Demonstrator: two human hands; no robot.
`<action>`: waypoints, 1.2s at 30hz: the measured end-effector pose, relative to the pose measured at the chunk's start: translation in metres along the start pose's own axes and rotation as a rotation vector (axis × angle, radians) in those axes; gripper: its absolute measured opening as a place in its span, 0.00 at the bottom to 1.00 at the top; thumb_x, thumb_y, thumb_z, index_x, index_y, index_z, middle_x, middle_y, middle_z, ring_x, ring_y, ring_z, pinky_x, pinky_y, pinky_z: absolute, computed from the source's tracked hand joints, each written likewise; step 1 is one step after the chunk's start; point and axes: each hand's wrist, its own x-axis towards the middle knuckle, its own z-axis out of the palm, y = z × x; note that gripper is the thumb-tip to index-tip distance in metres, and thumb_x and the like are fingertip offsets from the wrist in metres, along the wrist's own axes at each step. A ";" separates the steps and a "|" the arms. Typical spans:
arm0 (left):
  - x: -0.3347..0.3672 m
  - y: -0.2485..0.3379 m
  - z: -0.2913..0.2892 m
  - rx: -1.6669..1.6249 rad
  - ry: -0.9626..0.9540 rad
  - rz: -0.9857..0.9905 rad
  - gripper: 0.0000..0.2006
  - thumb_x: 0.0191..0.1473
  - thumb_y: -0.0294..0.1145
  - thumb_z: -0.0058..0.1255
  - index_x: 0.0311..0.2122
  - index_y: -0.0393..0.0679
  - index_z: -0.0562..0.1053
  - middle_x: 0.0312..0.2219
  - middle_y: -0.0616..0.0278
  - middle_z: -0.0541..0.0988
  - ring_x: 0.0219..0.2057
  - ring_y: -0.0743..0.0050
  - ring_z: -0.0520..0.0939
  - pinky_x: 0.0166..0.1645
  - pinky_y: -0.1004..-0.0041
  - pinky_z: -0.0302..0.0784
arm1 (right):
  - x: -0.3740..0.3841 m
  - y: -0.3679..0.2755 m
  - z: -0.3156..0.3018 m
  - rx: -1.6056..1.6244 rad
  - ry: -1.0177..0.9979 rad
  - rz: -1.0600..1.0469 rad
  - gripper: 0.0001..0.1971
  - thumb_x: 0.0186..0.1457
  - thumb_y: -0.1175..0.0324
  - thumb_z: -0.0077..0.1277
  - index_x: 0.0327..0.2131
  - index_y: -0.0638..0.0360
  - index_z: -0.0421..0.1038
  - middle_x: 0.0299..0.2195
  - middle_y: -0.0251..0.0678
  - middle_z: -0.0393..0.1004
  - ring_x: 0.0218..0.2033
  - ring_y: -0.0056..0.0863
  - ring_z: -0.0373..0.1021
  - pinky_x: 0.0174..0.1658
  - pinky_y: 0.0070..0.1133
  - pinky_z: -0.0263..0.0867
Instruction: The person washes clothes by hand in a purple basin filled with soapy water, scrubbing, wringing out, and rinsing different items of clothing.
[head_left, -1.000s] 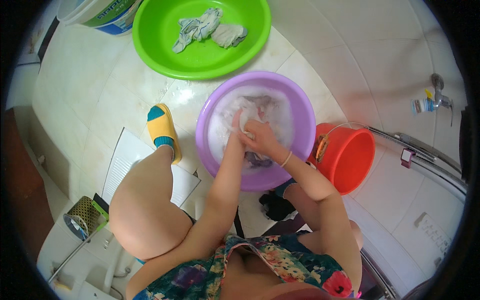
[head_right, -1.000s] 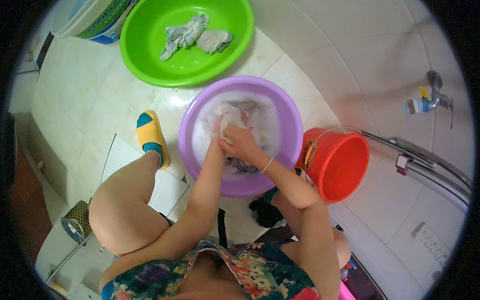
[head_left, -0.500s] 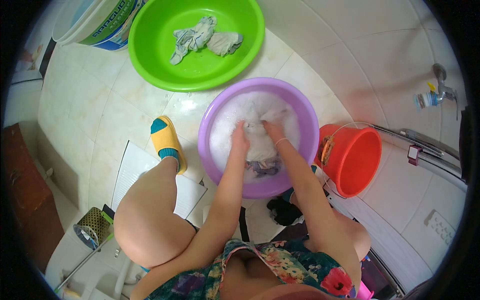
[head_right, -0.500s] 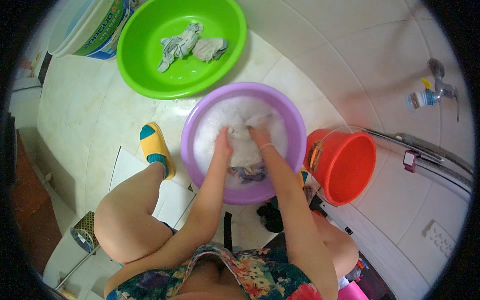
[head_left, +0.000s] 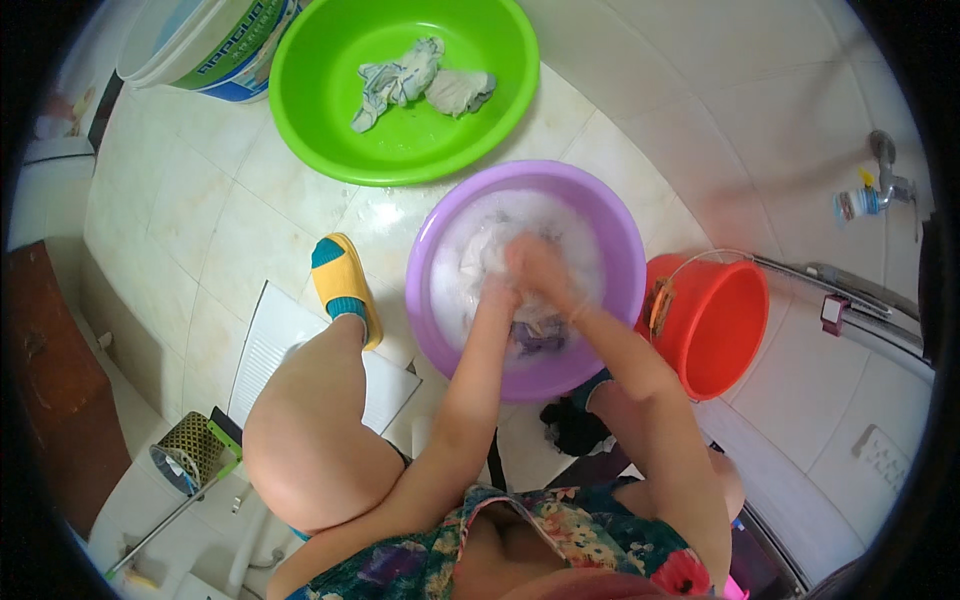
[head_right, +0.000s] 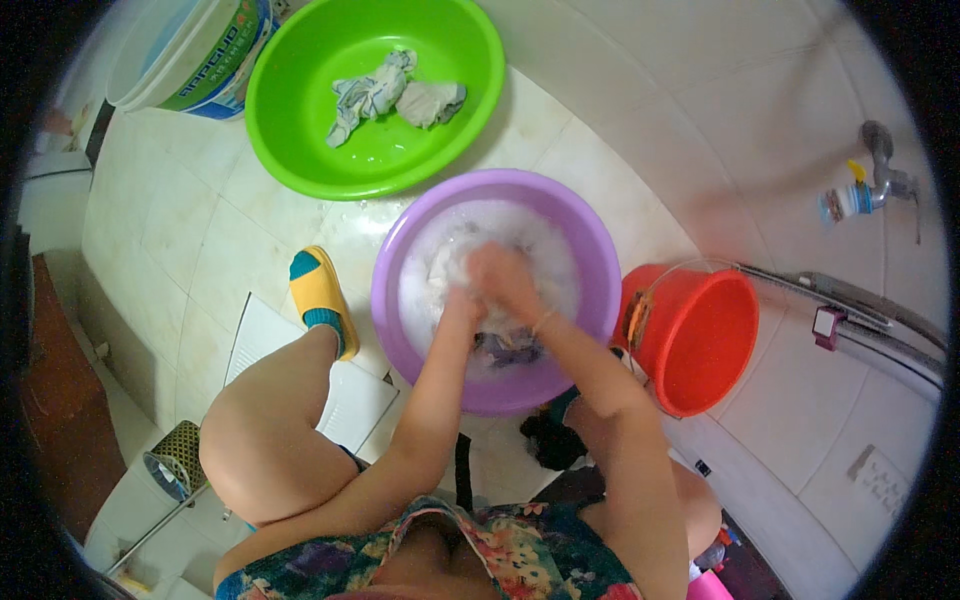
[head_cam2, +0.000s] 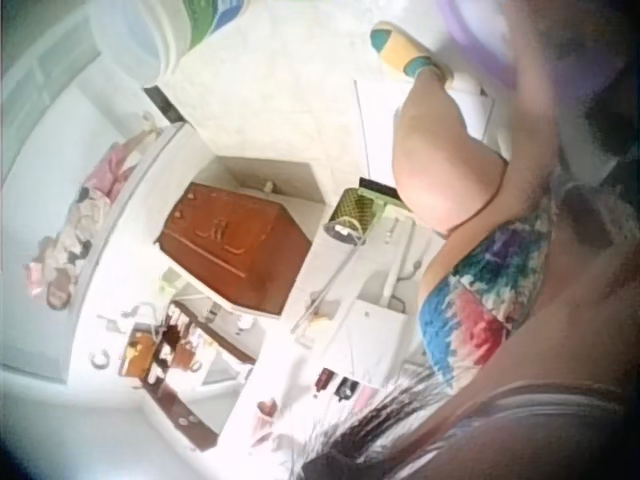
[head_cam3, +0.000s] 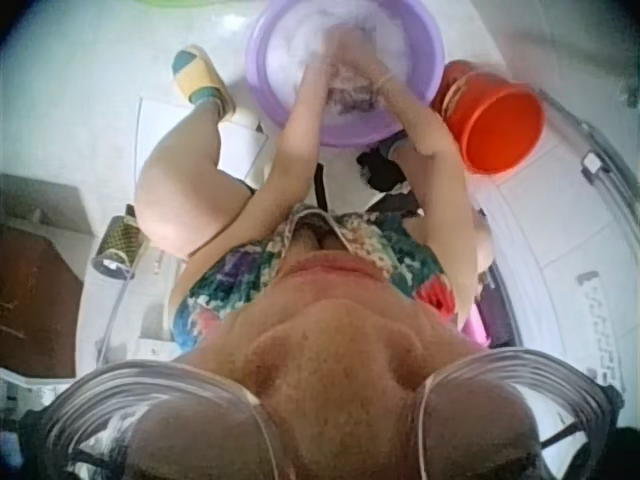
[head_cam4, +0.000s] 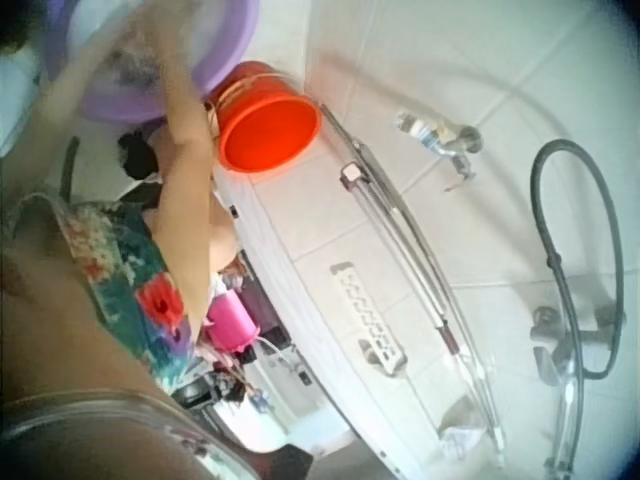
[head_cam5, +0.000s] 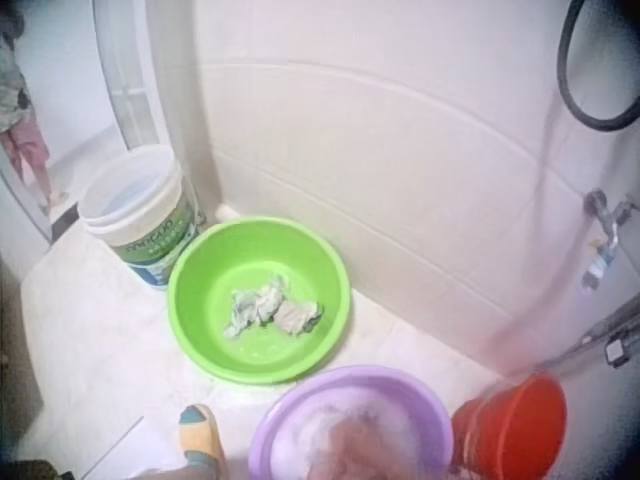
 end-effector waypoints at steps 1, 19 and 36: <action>-0.001 -0.003 -0.002 0.086 -0.011 0.065 0.21 0.52 0.43 0.43 0.48 0.44 0.63 0.44 0.57 0.70 0.44 0.61 0.71 0.49 0.65 0.66 | 0.008 0.017 0.005 0.044 0.042 0.283 0.14 0.49 0.58 0.45 0.24 0.61 0.68 0.28 0.40 0.69 0.28 0.35 0.66 0.30 0.29 0.64; 0.037 -0.008 -0.034 0.306 -0.004 0.107 0.21 0.54 0.46 0.34 0.48 0.44 0.64 0.45 0.56 0.69 0.45 0.63 0.70 0.50 0.62 0.65 | -0.026 0.011 0.014 0.737 0.356 0.356 0.12 0.41 0.65 0.53 0.25 0.63 0.66 0.28 0.41 0.67 0.28 0.39 0.64 0.32 0.27 0.62; 0.027 0.011 -0.054 0.160 0.297 0.181 0.22 0.50 0.38 0.46 0.50 0.43 0.61 0.45 0.58 0.69 0.46 0.63 0.70 0.49 0.64 0.66 | -0.018 0.028 0.046 0.082 -0.084 0.381 0.15 0.50 0.60 0.44 0.35 0.62 0.67 0.41 0.50 0.64 0.41 0.42 0.62 0.38 0.35 0.61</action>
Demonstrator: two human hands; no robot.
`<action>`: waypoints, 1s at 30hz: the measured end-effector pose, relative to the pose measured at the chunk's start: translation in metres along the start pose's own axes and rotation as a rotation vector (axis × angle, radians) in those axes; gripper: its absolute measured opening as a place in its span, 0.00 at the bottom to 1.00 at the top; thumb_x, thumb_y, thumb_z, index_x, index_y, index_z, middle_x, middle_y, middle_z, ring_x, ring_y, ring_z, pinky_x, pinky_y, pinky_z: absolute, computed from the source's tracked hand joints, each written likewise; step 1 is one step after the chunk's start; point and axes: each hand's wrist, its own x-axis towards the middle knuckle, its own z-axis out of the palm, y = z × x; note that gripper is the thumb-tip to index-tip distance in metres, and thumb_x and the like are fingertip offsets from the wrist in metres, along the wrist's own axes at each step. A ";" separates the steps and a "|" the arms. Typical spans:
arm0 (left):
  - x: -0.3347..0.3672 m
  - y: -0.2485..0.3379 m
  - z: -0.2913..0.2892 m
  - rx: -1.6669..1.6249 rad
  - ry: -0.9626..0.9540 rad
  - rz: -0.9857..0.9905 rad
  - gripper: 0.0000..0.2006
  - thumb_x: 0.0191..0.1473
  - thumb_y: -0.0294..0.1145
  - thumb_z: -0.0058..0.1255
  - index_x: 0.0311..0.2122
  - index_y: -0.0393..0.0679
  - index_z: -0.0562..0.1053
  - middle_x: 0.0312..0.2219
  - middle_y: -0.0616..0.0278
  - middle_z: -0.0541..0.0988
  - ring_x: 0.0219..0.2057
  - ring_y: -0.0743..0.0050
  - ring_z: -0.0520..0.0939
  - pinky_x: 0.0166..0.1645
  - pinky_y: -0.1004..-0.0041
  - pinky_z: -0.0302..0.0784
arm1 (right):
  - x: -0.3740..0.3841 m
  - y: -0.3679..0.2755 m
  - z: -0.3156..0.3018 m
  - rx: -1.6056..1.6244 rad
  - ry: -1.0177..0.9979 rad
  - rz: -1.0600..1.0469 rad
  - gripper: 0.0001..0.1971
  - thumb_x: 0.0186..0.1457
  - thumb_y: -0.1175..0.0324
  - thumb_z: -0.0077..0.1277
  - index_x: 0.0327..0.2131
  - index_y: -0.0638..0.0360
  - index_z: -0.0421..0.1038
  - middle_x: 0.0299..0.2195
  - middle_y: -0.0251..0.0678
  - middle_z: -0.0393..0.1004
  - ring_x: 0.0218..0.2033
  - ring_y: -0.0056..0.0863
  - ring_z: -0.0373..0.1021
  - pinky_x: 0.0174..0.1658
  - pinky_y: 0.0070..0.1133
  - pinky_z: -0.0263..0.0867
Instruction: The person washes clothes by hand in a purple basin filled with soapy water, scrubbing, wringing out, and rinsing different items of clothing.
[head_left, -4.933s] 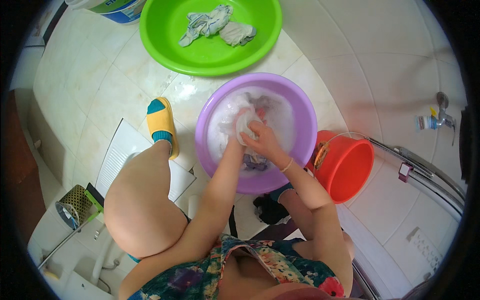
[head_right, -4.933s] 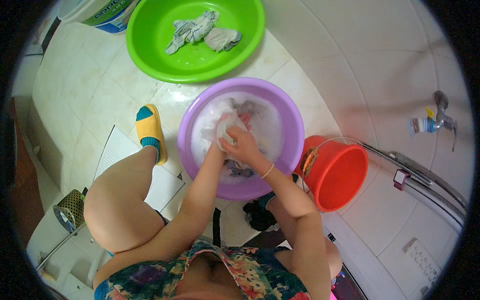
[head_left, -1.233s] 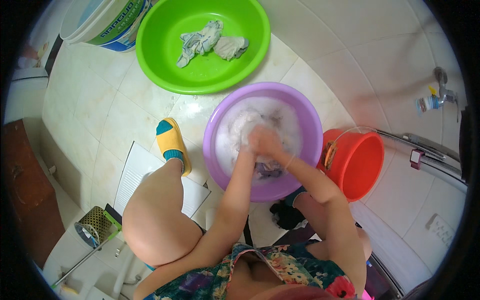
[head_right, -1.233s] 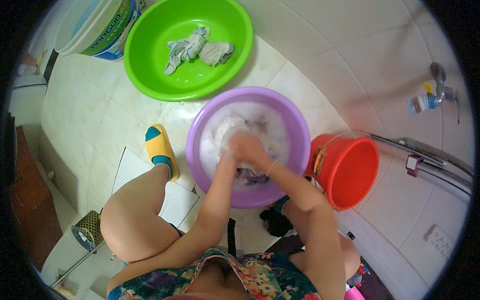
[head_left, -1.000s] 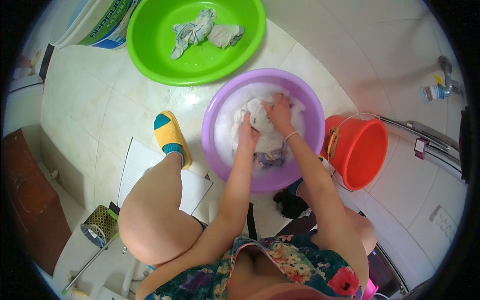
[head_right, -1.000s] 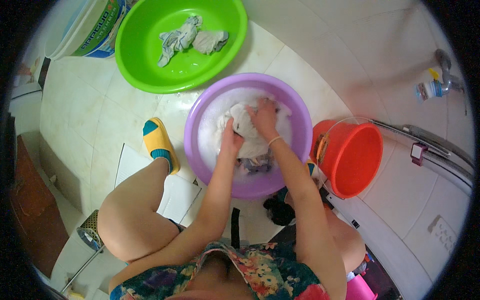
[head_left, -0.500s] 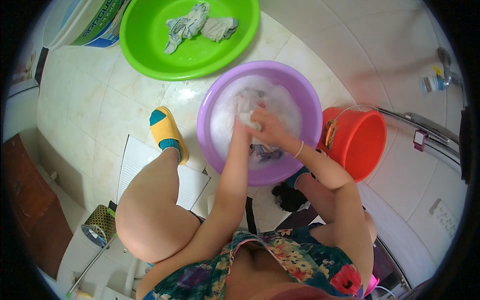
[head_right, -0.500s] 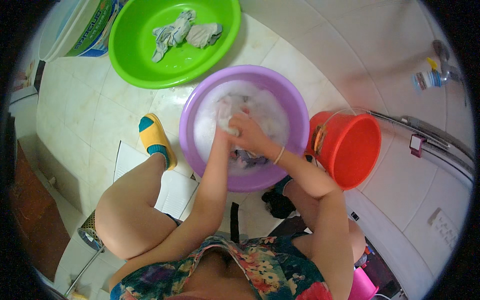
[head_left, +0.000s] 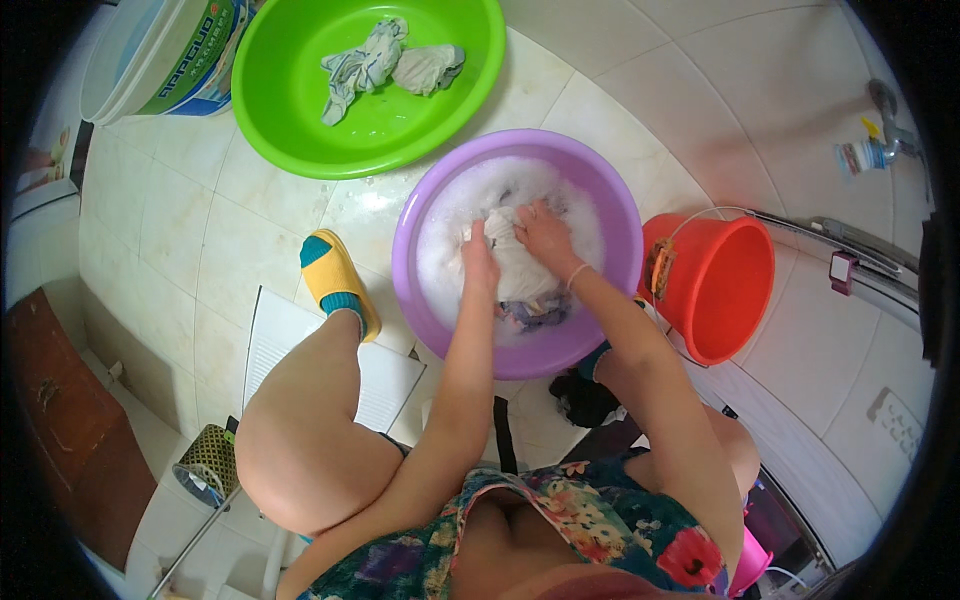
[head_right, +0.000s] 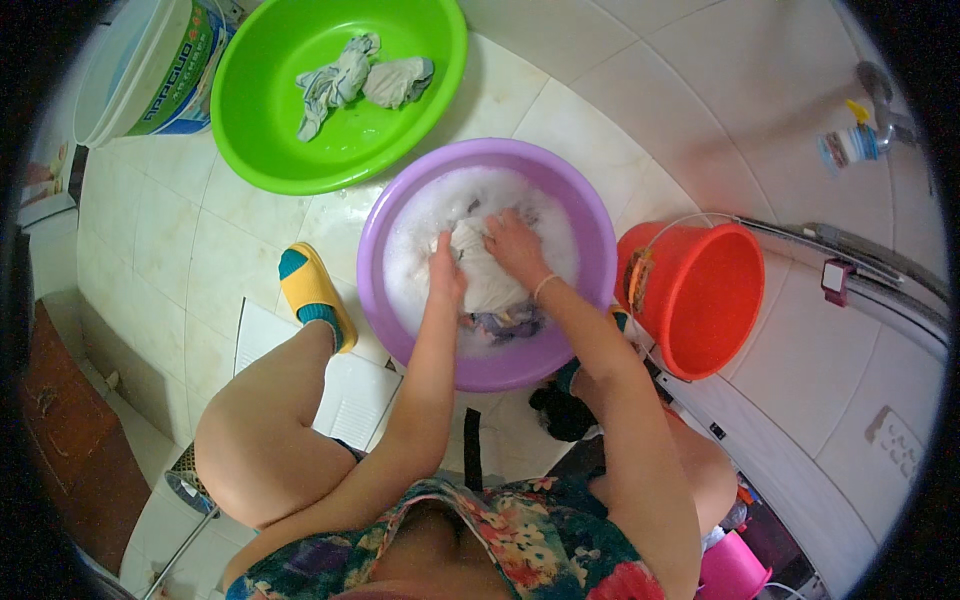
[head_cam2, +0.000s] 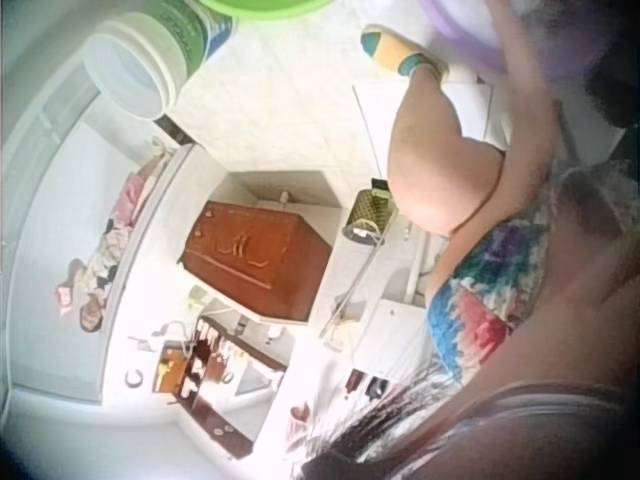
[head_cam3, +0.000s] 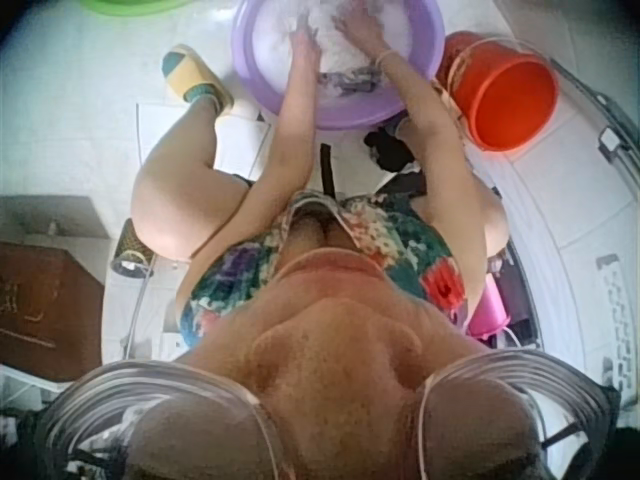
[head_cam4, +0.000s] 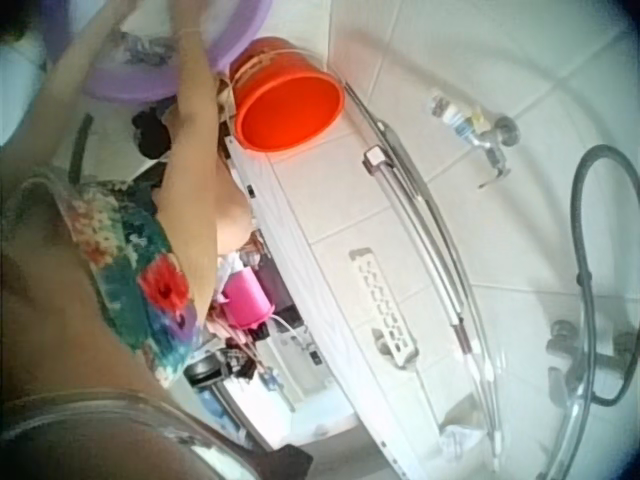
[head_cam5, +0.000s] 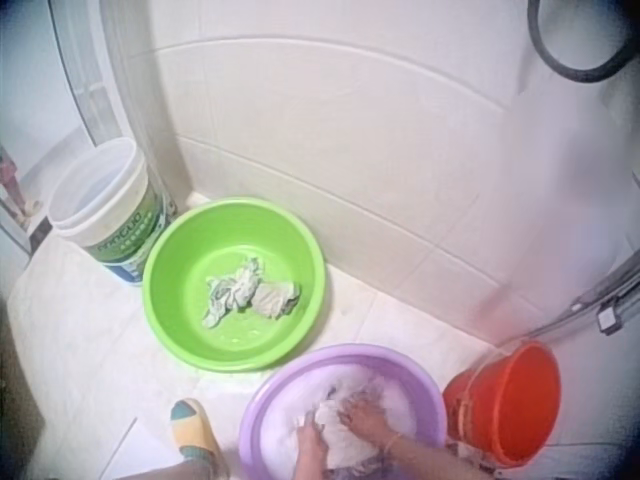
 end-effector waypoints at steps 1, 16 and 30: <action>-0.003 -0.012 0.005 0.040 -0.012 -0.039 0.23 0.50 0.40 0.45 0.51 0.44 0.60 0.46 0.58 0.68 0.47 0.63 0.69 0.50 0.64 0.65 | -0.005 0.022 0.009 -0.017 0.002 0.024 0.15 0.50 0.60 0.44 0.35 0.62 0.67 0.41 0.50 0.64 0.41 0.42 0.62 0.38 0.35 0.61; -0.036 0.018 0.045 -0.207 -0.336 -0.313 0.22 0.53 0.43 0.38 0.50 0.40 0.61 0.45 0.57 0.69 0.46 0.59 0.70 0.47 0.64 0.68 | -0.044 -0.078 -0.075 0.363 -0.058 -0.429 0.10 0.43 0.62 0.49 0.19 0.57 0.65 0.24 0.41 0.66 0.27 0.39 0.65 0.30 0.32 0.61; -0.009 0.059 0.049 1.287 0.301 0.288 0.27 0.45 0.52 0.43 0.35 0.32 0.72 0.35 0.40 0.73 0.42 0.51 0.72 0.40 0.66 0.68 | 0.060 0.007 -0.048 0.382 0.377 -0.060 0.11 0.48 0.62 0.49 0.27 0.61 0.70 0.25 0.47 0.70 0.25 0.42 0.68 0.30 0.30 0.63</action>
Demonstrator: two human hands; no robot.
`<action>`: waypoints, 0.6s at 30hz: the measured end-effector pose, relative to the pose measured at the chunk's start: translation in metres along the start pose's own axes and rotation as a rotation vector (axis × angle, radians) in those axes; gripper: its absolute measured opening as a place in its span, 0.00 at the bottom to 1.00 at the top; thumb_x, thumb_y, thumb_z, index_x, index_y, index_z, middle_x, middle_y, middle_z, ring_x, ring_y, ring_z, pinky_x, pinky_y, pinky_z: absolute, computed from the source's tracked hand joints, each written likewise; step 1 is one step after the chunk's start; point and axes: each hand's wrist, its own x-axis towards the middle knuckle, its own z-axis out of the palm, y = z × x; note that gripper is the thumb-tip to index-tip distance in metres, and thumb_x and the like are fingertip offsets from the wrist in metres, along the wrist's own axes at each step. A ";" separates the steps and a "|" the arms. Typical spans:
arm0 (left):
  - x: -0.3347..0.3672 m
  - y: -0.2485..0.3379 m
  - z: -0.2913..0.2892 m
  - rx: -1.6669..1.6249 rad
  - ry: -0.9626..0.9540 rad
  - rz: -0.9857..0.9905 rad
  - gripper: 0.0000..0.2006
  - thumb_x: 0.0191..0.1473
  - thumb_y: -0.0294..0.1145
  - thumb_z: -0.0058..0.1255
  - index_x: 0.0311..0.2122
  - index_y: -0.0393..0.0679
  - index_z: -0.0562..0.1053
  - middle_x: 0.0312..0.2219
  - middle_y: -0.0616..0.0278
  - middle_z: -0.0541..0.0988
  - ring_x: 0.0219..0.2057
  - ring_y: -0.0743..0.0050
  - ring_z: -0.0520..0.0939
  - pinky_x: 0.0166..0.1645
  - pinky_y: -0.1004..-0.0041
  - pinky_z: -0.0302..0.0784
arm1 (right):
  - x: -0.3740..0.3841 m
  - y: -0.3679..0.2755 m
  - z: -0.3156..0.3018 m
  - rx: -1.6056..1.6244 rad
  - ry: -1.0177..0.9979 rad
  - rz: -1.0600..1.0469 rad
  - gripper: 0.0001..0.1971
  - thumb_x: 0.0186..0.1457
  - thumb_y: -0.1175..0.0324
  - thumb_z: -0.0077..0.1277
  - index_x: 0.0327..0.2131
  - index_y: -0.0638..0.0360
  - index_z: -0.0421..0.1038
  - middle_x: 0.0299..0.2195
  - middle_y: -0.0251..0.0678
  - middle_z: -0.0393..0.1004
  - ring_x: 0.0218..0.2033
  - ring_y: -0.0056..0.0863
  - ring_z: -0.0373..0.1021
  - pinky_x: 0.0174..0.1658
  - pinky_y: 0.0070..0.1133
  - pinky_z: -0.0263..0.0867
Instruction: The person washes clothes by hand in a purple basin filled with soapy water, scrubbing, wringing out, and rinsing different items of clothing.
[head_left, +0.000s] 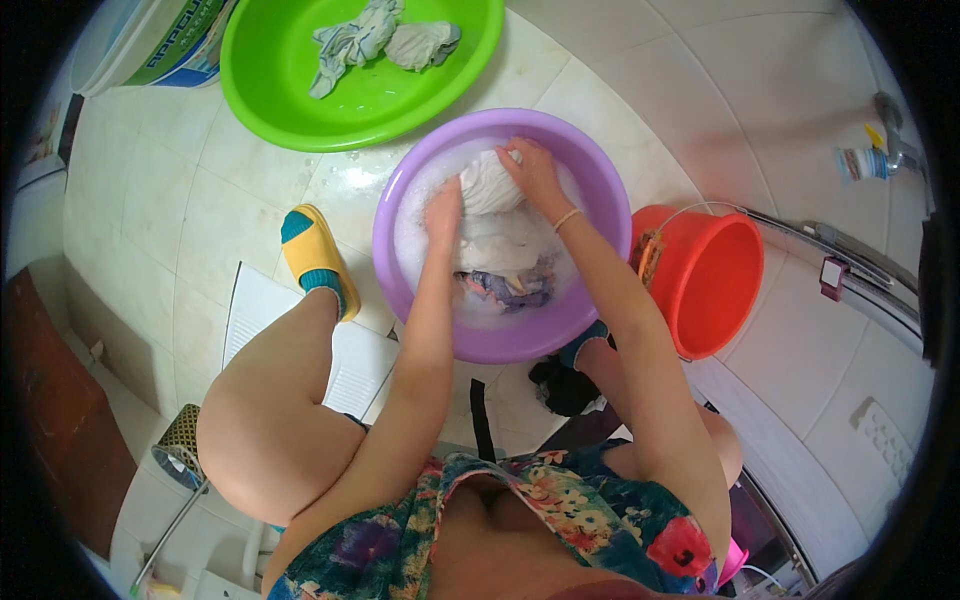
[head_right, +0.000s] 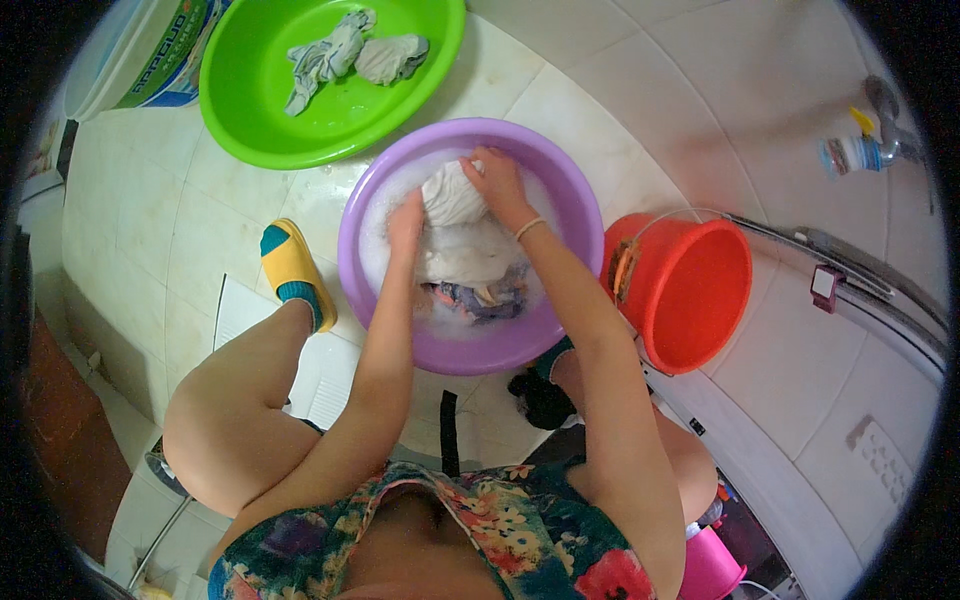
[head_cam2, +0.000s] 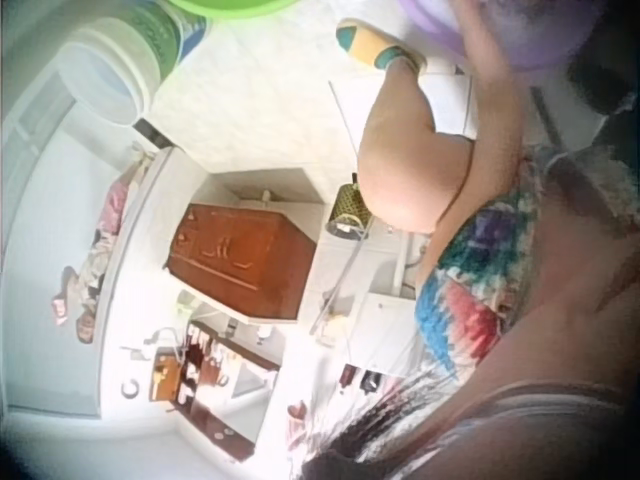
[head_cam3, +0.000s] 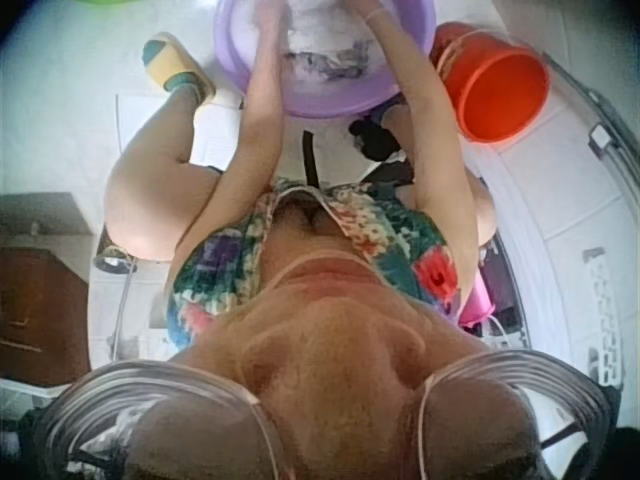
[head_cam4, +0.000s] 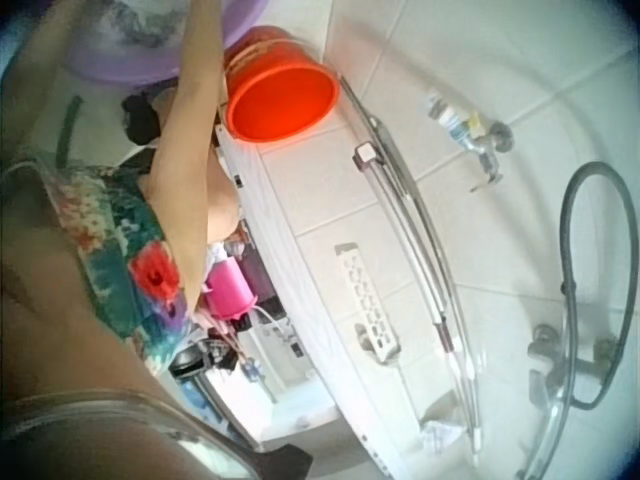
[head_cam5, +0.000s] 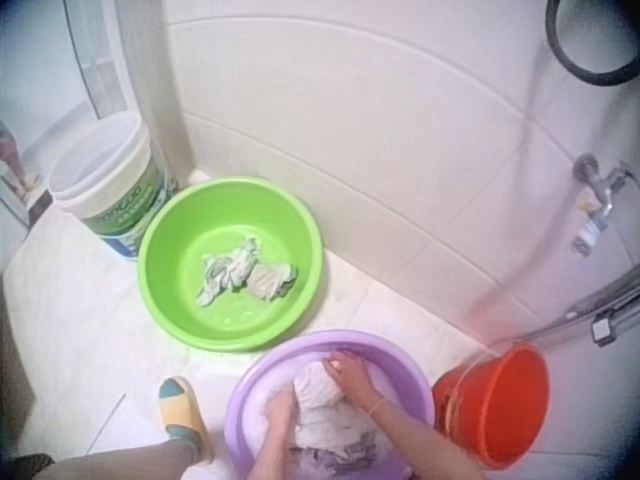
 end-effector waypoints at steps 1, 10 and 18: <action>-0.001 0.010 0.000 0.000 -0.006 0.001 0.27 0.45 0.52 0.43 0.35 0.32 0.72 0.35 0.40 0.73 0.42 0.51 0.72 0.40 0.66 0.68 | 0.000 0.008 -0.001 -0.007 0.005 -0.005 0.12 0.48 0.61 0.49 0.28 0.61 0.70 0.25 0.47 0.71 0.25 0.43 0.68 0.30 0.30 0.63; 0.030 0.050 0.028 0.202 -0.182 0.445 0.26 0.42 0.50 0.45 0.26 0.29 0.73 0.26 0.35 0.73 0.33 0.41 0.75 0.42 0.59 0.68 | -0.032 0.042 0.001 -0.115 0.053 0.235 0.18 0.49 0.59 0.47 0.35 0.67 0.67 0.25 0.51 0.71 0.28 0.46 0.69 0.34 0.33 0.63; 0.036 0.000 0.071 -0.551 -0.082 0.074 0.24 0.43 0.39 0.54 0.42 0.31 0.67 0.36 0.53 0.74 0.36 0.59 0.76 0.39 0.66 0.72 | -0.063 0.075 0.020 -0.386 -0.468 0.364 0.17 0.48 0.64 0.45 0.40 0.66 0.65 0.34 0.50 0.69 0.35 0.42 0.67 0.39 0.32 0.63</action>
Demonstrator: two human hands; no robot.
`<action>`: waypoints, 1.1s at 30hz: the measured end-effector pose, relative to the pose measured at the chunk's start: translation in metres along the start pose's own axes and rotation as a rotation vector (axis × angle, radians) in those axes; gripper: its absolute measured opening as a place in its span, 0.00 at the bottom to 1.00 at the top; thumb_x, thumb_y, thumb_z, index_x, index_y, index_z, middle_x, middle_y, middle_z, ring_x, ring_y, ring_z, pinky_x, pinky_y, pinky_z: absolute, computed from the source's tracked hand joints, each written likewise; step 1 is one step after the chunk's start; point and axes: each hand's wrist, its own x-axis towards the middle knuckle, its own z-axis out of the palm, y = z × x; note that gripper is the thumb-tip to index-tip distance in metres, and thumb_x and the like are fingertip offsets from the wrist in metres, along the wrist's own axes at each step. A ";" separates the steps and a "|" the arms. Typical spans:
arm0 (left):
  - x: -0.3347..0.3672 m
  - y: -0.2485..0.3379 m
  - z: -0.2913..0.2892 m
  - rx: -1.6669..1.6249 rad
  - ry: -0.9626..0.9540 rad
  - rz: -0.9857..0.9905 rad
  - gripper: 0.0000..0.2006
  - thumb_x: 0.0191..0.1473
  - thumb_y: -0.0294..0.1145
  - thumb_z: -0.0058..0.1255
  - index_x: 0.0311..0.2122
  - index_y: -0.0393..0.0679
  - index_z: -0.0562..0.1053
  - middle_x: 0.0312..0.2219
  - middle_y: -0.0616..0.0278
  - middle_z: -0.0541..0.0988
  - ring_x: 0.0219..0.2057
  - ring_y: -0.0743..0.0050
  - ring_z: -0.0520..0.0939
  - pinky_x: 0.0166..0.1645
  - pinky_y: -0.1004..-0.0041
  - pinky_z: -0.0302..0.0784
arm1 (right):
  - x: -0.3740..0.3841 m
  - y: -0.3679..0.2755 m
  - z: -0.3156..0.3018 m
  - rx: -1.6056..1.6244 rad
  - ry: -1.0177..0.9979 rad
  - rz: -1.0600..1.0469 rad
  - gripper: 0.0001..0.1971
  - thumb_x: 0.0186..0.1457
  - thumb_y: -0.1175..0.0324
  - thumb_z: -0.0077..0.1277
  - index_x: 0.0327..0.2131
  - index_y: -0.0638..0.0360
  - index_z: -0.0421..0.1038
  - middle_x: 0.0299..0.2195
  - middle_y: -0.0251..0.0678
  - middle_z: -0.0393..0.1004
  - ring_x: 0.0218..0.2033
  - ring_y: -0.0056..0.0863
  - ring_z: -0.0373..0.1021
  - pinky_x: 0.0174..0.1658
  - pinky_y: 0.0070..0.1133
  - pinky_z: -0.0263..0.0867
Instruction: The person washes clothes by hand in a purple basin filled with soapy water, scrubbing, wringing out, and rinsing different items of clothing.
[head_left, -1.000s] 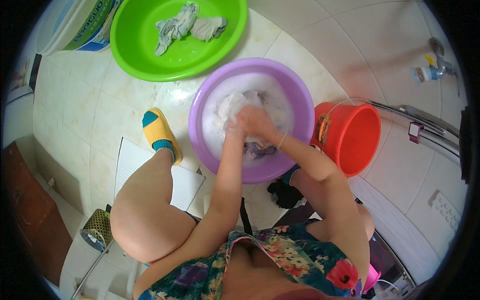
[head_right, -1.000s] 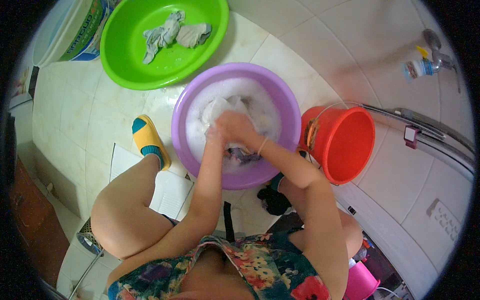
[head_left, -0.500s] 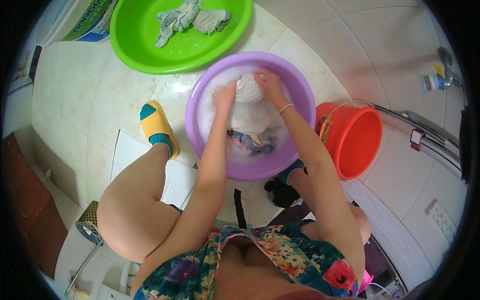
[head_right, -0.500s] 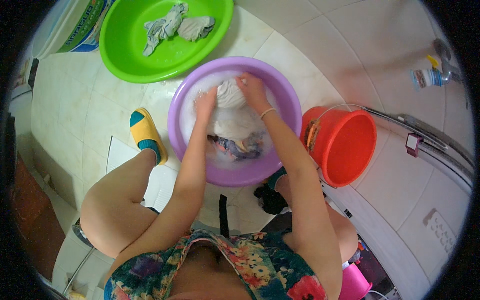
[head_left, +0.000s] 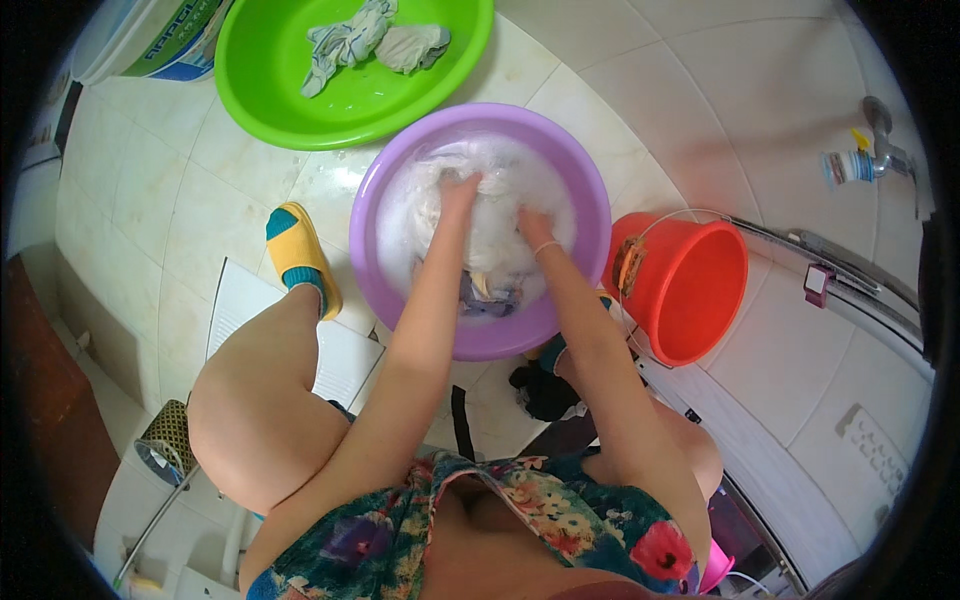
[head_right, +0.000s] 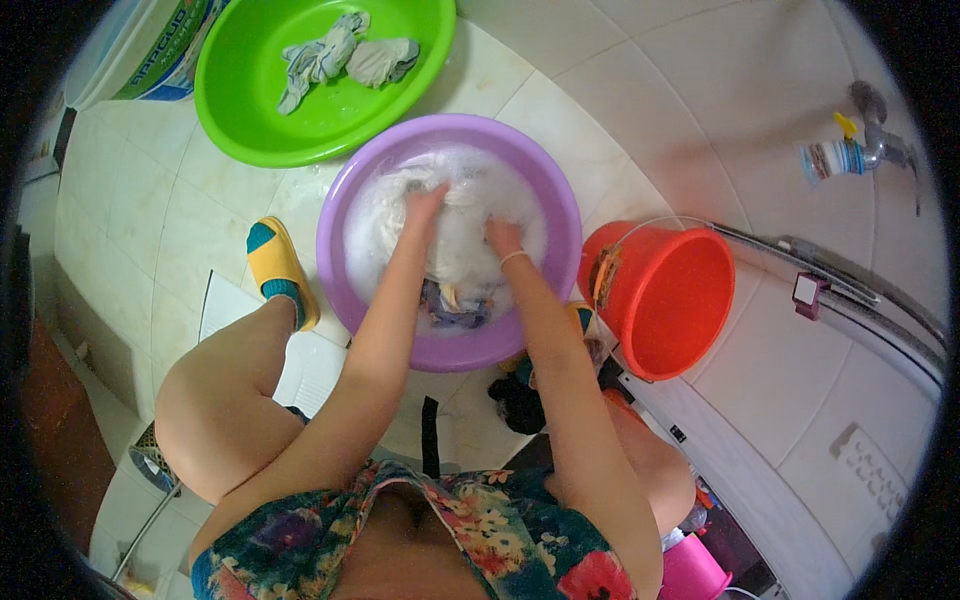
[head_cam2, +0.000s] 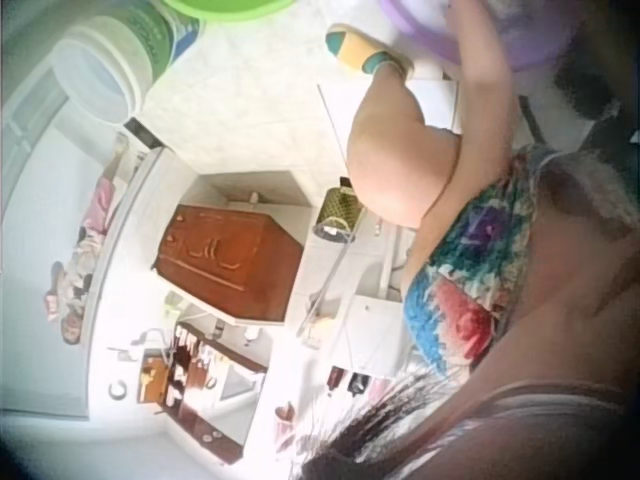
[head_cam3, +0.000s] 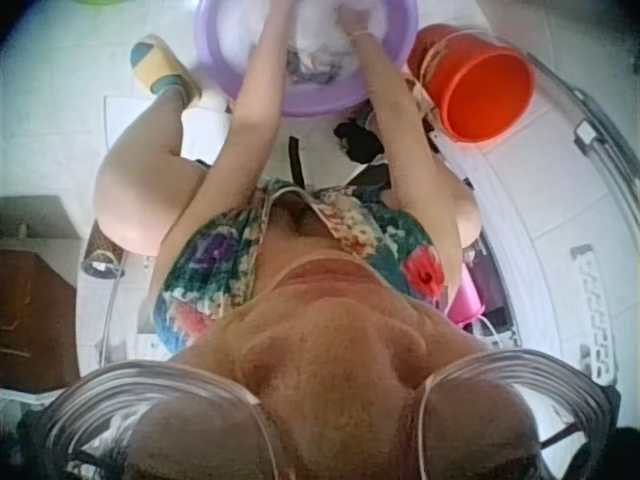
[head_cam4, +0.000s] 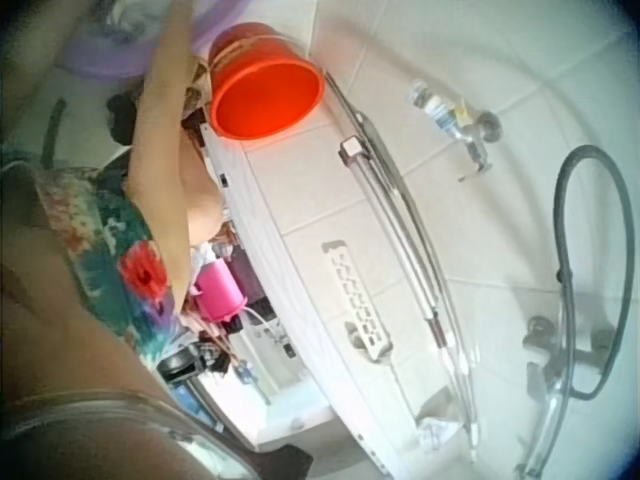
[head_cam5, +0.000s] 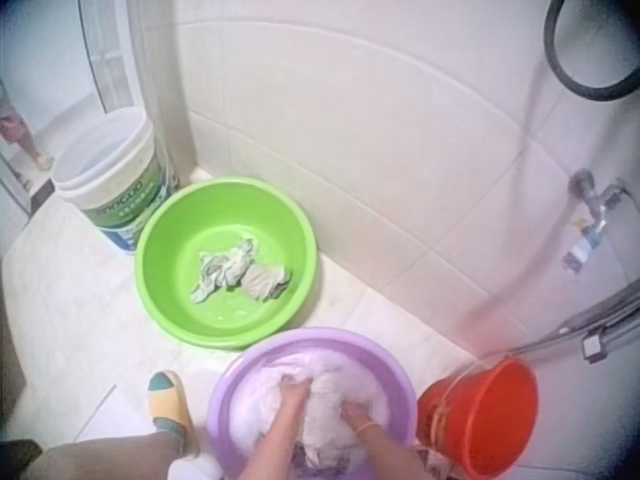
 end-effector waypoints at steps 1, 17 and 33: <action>-0.012 -0.006 0.004 0.002 -0.016 -0.020 0.24 0.43 0.39 0.54 0.42 0.31 0.67 0.36 0.53 0.74 0.36 0.59 0.76 0.39 0.66 0.72 | -0.004 0.001 -0.004 0.145 0.135 -0.001 0.16 0.48 0.65 0.46 0.39 0.65 0.66 0.33 0.47 0.70 0.34 0.40 0.67 0.38 0.30 0.63; -0.067 0.024 -0.010 -0.750 -0.311 -0.361 0.18 0.51 0.37 0.42 0.43 0.34 0.65 0.35 0.55 0.73 0.35 0.61 0.75 0.38 0.69 0.73 | -0.019 -0.051 -0.063 0.317 0.541 -0.077 0.13 0.49 0.62 0.44 0.35 0.59 0.66 0.31 0.45 0.69 0.34 0.43 0.66 0.35 0.34 0.63; -0.054 -0.011 -0.051 -0.702 -0.291 -0.566 0.25 0.52 0.47 0.41 0.51 0.39 0.61 0.45 0.57 0.69 0.45 0.61 0.70 0.46 0.64 0.68 | -0.061 -0.100 -0.052 0.914 0.156 -0.321 0.12 0.42 0.69 0.50 0.32 0.63 0.69 0.29 0.44 0.70 0.32 0.37 0.67 0.39 0.27 0.61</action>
